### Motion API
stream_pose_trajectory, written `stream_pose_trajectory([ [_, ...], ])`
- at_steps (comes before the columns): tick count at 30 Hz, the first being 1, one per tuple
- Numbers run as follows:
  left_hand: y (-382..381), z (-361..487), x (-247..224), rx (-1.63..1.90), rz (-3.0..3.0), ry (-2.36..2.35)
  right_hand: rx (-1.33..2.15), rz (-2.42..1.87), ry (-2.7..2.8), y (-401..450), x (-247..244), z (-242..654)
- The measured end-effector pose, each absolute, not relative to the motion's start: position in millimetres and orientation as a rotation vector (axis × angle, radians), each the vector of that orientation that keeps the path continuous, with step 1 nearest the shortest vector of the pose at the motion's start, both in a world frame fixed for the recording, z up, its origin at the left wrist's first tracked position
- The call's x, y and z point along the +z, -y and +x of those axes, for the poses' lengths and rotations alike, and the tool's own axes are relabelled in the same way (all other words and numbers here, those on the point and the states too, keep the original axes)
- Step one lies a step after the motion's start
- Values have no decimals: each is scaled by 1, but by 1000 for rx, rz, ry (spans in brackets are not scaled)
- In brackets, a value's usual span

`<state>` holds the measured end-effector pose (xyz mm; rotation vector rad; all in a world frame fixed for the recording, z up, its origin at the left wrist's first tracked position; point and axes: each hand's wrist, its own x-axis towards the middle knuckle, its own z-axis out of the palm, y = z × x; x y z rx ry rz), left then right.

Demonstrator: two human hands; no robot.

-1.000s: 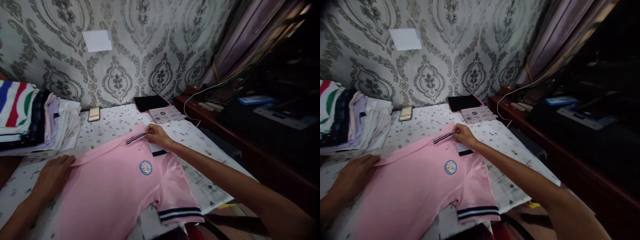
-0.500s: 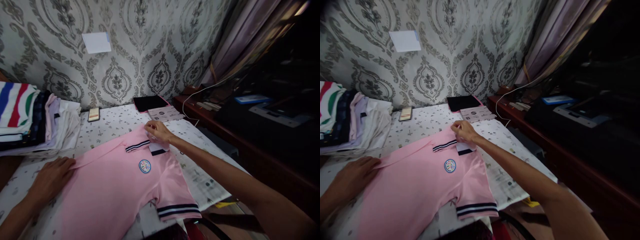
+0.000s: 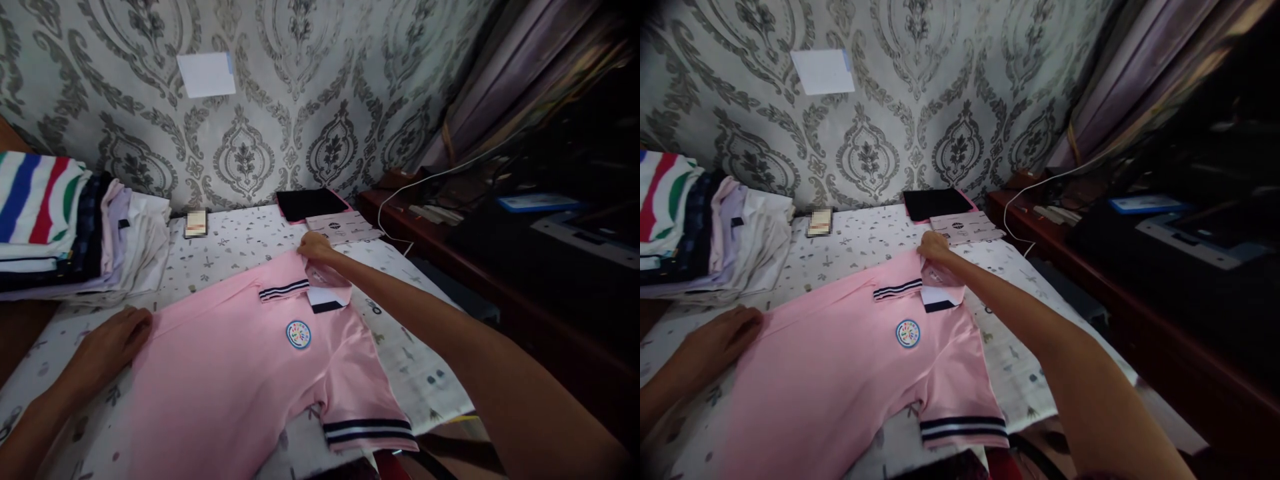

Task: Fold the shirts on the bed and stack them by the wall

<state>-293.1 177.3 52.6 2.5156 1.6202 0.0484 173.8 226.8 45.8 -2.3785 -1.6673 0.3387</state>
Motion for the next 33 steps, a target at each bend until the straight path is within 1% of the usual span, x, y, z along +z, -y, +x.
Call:
stream_pose_trajectory([
  [4, -176, -294, 53, -3, 2588, -1681, 336, -2303, 1656, -221, 42, 179],
  [7, -167, -271, 59, 124, 2717, -1650, 281, -2192, 1668, -215, 47, 178],
  [10, -154, -221, 64, 357, 2771, -1356, 240, -2063, 1707, -206, 49, 176],
  [11, -150, -199, 65, 377, 2806, -1222, 236, -2006, 1726, -203, 49, 175],
  [13, -145, -153, 65, 314, 2947, -989, 232, -1886, 1767, -196, 46, 177],
  [15, -142, -108, 64, 212, 3085, -862, 242, -1787, 1830, -188, 41, 182],
  [20, -144, -38, 54, 91, 3181, -864, 213, -1793, 2056, -177, 34, 197],
  [25, -148, -29, 55, -2, 3166, -939, 122, -1916, 2061, -174, 35, 200],
  [30, -148, -38, 64, 69, 3113, -951, 112, -1910, 1967, -172, 37, 199],
  [33, -148, -32, 62, 96, 3060, -945, 123, -1901, 1950, -173, 34, 200],
])
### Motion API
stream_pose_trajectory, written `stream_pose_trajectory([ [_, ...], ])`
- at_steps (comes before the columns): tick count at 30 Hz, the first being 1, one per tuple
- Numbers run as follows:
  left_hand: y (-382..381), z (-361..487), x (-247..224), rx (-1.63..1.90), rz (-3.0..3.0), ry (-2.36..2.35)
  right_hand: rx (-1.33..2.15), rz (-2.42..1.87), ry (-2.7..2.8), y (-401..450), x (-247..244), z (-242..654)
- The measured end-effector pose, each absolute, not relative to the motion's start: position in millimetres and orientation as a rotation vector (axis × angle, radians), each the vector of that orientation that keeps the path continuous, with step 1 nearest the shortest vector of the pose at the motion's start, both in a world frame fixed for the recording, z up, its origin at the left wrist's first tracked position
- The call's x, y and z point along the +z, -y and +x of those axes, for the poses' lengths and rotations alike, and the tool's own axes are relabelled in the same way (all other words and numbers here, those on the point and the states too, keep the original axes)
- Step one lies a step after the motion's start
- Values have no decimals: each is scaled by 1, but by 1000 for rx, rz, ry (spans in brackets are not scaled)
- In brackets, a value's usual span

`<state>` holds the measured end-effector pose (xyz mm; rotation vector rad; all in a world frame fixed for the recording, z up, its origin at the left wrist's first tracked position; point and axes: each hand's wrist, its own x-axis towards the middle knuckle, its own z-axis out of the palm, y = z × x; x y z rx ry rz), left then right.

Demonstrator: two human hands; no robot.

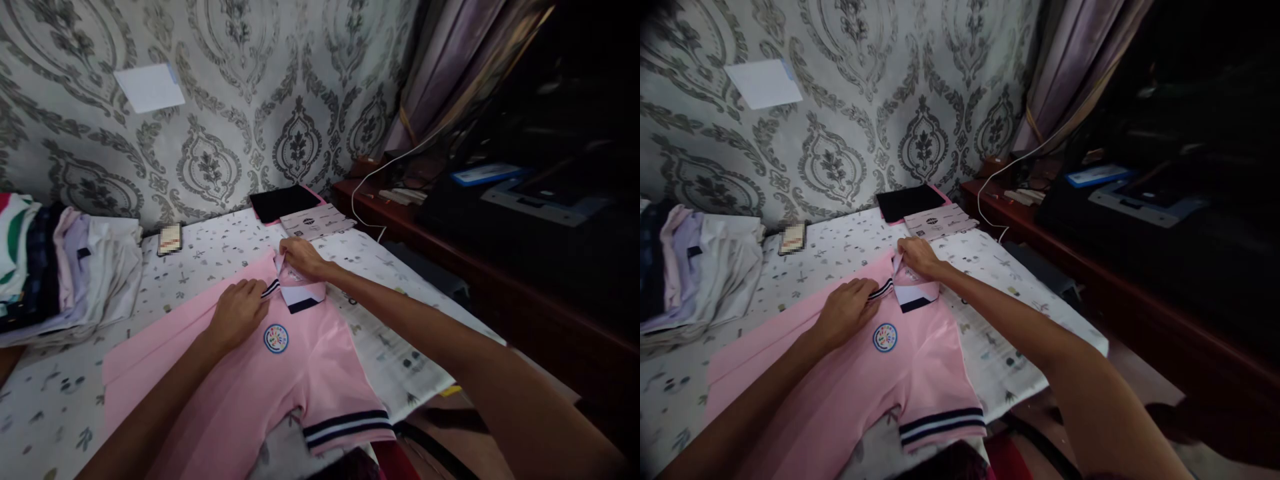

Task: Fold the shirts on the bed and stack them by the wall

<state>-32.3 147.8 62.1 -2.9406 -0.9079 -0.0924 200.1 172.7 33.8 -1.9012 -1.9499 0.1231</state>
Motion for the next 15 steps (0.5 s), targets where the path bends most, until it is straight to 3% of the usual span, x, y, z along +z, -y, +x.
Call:
stream_pose_trajectory([
  [15, -149, -40, 49, -179, -2944, 764, 155, -1901, 1965, -177, 25, 209],
])
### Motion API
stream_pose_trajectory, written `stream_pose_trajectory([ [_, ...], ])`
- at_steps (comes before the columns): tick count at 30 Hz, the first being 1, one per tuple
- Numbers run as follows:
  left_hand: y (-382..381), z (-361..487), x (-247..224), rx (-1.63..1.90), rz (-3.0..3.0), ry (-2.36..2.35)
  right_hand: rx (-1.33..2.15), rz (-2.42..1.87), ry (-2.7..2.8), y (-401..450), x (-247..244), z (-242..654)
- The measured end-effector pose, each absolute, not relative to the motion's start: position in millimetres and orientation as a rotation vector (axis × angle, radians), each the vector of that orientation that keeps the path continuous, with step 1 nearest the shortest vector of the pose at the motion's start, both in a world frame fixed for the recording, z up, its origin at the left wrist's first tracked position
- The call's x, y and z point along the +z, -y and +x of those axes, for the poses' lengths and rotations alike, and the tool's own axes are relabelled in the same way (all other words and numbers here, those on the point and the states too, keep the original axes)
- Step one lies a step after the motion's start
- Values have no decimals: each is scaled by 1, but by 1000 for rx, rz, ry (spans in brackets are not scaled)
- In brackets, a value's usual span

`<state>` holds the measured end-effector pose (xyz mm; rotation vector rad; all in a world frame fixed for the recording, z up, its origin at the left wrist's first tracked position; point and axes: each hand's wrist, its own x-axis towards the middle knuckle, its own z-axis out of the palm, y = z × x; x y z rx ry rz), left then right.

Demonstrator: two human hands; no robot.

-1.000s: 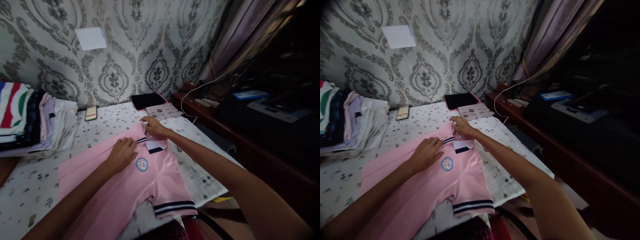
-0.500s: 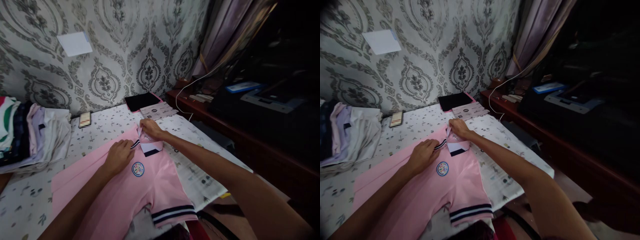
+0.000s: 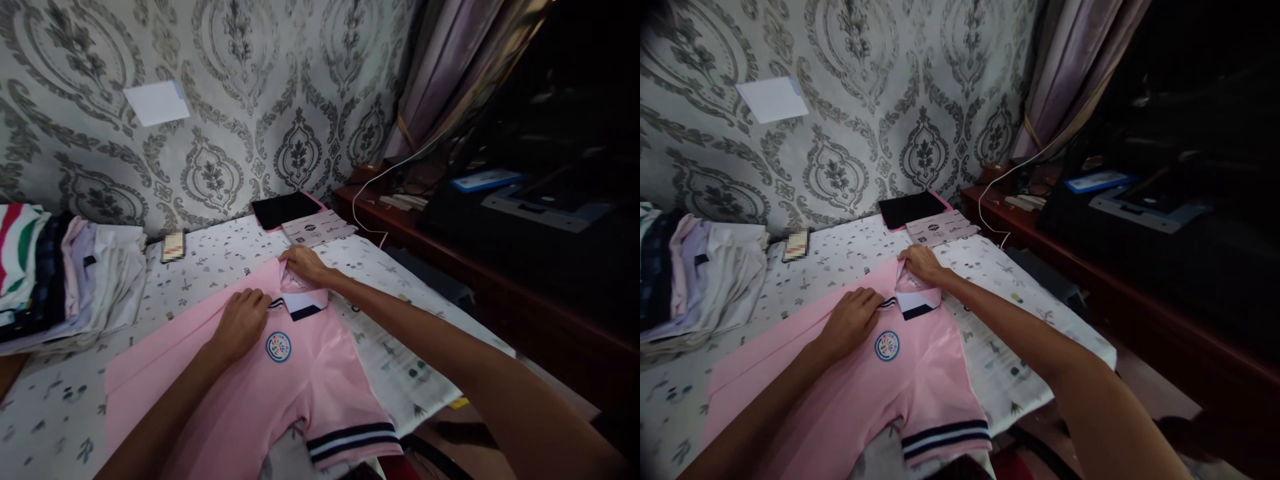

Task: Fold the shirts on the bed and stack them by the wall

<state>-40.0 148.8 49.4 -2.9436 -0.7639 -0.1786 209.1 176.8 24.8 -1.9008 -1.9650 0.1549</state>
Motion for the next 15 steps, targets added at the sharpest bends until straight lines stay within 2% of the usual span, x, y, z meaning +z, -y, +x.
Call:
stream_pose_trajectory([
  [5, -147, -48, 48, -305, -3066, 791, 190, -1860, 1987, -178, 40, 208],
  [9, -160, -60, 42, -519, -3068, 1017, 124, -1762, 2050, -179, 51, 184],
  [11, -169, -70, 34, -485, -3031, 1156, 124, -1747, 2203, -180, 49, 173],
  [15, -179, -108, 16, -194, -3010, 1294, 118, -1782, 2432, -181, 34, 168],
])
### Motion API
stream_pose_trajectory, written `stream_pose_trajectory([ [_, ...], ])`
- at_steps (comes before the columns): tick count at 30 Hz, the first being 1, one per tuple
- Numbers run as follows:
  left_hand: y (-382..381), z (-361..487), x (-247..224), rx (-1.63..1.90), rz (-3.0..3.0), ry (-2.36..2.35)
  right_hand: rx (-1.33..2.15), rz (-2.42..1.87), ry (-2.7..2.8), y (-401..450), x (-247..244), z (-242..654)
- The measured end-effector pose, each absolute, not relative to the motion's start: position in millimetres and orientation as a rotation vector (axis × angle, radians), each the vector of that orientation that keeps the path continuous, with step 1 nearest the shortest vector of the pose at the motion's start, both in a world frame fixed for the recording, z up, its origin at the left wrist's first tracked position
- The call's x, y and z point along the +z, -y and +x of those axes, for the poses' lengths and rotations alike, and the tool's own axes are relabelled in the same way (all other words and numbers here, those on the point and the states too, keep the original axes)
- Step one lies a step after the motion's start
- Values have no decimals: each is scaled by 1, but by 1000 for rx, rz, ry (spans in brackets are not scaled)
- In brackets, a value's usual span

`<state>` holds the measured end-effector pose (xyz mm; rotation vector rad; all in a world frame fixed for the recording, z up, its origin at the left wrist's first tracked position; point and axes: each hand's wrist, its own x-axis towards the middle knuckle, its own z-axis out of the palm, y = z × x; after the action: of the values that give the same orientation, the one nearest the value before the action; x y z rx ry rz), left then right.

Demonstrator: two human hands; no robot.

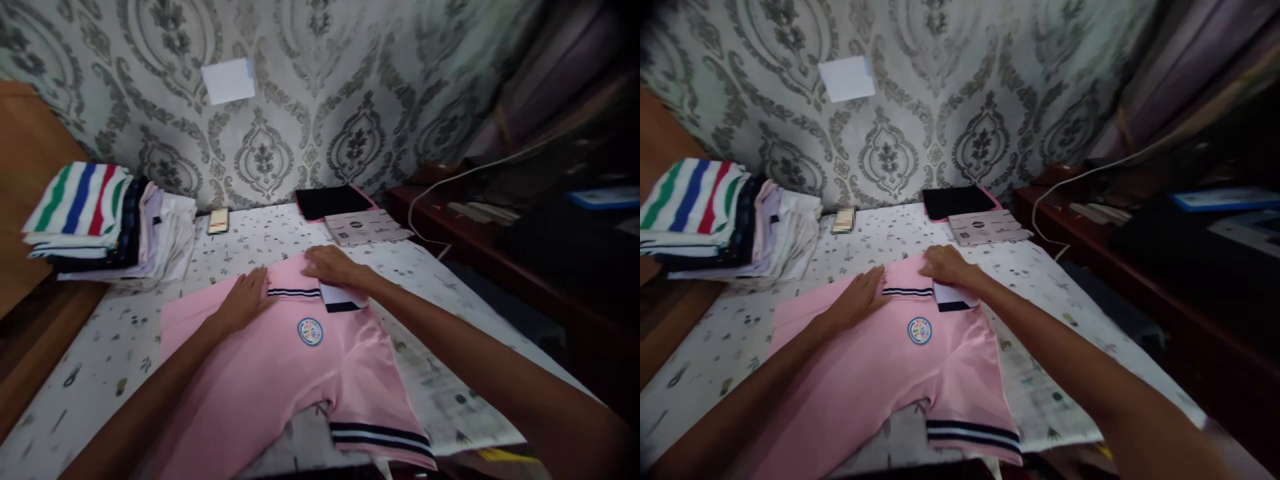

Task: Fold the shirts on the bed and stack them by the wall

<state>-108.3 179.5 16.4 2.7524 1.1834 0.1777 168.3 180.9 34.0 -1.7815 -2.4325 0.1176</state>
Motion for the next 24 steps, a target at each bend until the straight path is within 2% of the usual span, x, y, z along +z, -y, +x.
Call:
stream_pose_trajectory([
  [6, -176, -205, 16, -11, 2657, -1412, 60, -1758, 2497, -192, 14, 182],
  [13, -160, -291, 23, 92, 2538, -1670, 51, -1785, 2519, -188, 20, 172],
  [18, -142, -297, 29, 312, 2713, -1611, -49, -1734, 2542, -177, 35, 150],
  [24, -135, -272, 20, 232, 2809, -1446, 132, -1437, 2621, -161, 43, 96],
])
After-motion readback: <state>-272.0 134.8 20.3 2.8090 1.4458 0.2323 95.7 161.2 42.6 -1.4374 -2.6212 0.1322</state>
